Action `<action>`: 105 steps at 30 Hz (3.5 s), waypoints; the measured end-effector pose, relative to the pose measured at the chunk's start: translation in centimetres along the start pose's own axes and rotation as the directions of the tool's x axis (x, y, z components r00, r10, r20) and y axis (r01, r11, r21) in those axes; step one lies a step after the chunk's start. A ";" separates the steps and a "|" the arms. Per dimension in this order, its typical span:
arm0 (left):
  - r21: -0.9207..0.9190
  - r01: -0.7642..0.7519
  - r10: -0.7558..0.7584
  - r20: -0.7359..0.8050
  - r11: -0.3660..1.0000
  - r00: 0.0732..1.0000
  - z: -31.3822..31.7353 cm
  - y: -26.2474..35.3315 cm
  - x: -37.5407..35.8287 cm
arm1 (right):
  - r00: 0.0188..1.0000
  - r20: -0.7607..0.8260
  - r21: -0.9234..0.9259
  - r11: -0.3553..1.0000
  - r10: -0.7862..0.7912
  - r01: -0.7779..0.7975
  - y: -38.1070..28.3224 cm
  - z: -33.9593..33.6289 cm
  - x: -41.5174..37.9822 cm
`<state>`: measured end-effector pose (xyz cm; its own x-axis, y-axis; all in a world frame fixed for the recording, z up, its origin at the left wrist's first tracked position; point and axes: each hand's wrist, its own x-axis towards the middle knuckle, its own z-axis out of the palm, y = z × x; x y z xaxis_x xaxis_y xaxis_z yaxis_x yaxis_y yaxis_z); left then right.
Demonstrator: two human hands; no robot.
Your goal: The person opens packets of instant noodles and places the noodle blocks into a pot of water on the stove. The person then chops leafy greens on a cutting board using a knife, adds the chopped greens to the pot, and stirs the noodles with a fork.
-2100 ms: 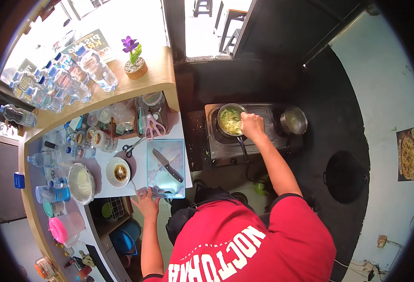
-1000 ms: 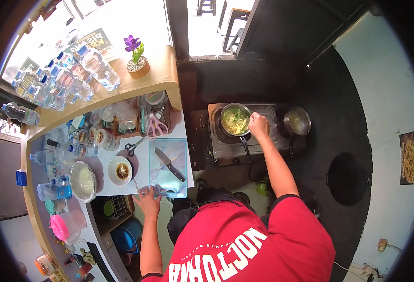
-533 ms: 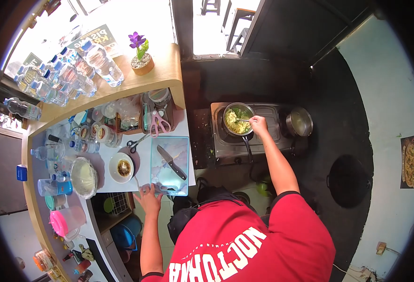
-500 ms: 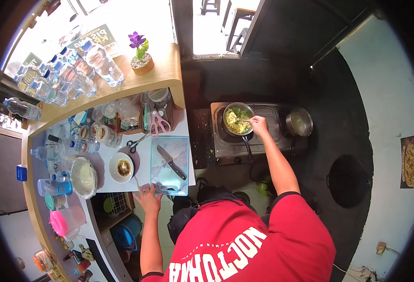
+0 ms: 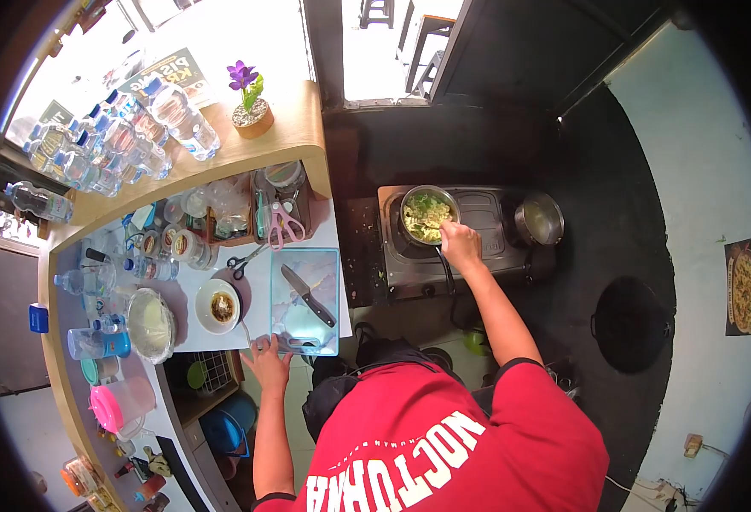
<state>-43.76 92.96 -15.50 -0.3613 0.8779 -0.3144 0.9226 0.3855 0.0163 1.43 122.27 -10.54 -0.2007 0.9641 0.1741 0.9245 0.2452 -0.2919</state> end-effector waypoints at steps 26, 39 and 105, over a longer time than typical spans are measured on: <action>-0.019 0.007 -0.007 0.013 1.000 1.000 -0.4 0.3 -0.1 | 0.993 -0.121 -0.133 0.991 -0.008 -0.009 0.6 2.4 2.7; -0.001 -0.011 0.011 -0.009 1.000 1.000 0.3 -0.1 0.1 | 0.996 -0.075 -0.160 0.986 0.039 -0.051 0.9 5.2 2.4; -0.040 -0.004 0.004 -0.003 0.999 1.000 0.6 -0.5 0.2 | 0.976 0.014 -0.072 0.974 0.216 -0.215 0.3 2.8 0.7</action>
<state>-44.23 92.77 -16.11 -0.3580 0.8803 -0.3113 0.9179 0.3930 0.0555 0.65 123.35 -13.12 -0.0005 0.9956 0.0936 0.9669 0.0244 -0.2539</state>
